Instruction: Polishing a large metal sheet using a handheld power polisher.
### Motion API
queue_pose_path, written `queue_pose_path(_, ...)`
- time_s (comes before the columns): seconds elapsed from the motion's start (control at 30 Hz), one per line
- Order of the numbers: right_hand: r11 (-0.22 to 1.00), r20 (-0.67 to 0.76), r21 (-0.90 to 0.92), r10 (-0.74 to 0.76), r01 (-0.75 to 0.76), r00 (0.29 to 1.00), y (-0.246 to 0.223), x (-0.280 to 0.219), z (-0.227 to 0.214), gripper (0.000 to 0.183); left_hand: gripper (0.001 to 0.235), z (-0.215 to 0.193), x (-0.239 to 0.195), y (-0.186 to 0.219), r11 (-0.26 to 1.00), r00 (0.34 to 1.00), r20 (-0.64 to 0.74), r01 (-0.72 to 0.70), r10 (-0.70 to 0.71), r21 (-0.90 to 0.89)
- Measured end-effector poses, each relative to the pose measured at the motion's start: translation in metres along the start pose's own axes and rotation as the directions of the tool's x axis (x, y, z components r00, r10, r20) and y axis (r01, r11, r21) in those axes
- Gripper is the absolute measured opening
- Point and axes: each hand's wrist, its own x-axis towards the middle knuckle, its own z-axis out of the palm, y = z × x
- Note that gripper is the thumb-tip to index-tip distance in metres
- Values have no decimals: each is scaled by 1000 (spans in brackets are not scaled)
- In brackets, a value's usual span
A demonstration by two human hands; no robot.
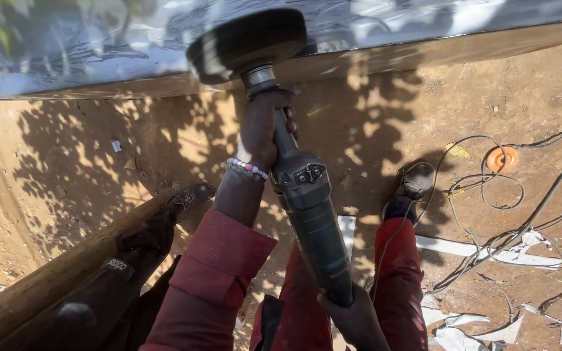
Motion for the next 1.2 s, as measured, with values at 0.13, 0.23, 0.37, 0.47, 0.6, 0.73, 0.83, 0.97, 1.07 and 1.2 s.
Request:
queue_pose_path(0.13, 991, -243, 128, 64, -34, 968, 13, -3, -24, 18, 17, 48, -7, -25, 1000, 989, 146, -5, 7, -11)
queue_pose_path(0.23, 1000, -367, 26, 23, -15, 930, 22, -6, -55, 27, 31, 90, -10, -46, 1000, 974, 228, -3, 9, -29)
queue_pose_path(0.37, 898, -429, -288, 190, -333, 883, -30, -33, -46, 51, 25, 88, -21, -34, 999, 975, 224, 1, -11, 45)
queue_pose_path(0.47, 997, -310, 81, 23, 3, 950, 30, 2, -30, 28, 25, 51, -15, -23, 996, 977, 211, -40, 23, 77)
queue_pose_path(0.6, 999, -109, -29, -31, 28, 994, 30, 18, 18, 25, 19, -20, 9, 2, 1000, 997, 76, 2, -2, 4)
queue_pose_path(0.73, 982, 52, -190, 2, 8, 999, -35, 3, 50, 25, 16, -65, 22, 34, 998, 995, -84, 53, -55, -25)
queue_pose_path(0.83, 996, 62, -85, 43, -38, 997, -42, -6, 53, 23, 15, -59, 20, 36, 999, 995, -94, 32, -32, 3)
queue_pose_path(0.97, 999, -9, 33, 0, 0, 1000, 7, 4, 30, 27, 17, -21, 7, 12, 999, 999, 27, -37, 37, 26)
queue_pose_path(1.07, 978, -126, 203, -25, 50, 992, 11, -1, 10, 33, 21, 10, 10, -7, 1000, 982, 189, -4, 2, 7)
queue_pose_path(1.2, 1000, -186, 14, -20, 22, 982, 18, -3, 0, 30, 16, 18, 5, -9, 1000, 985, 175, 4, -2, -10)
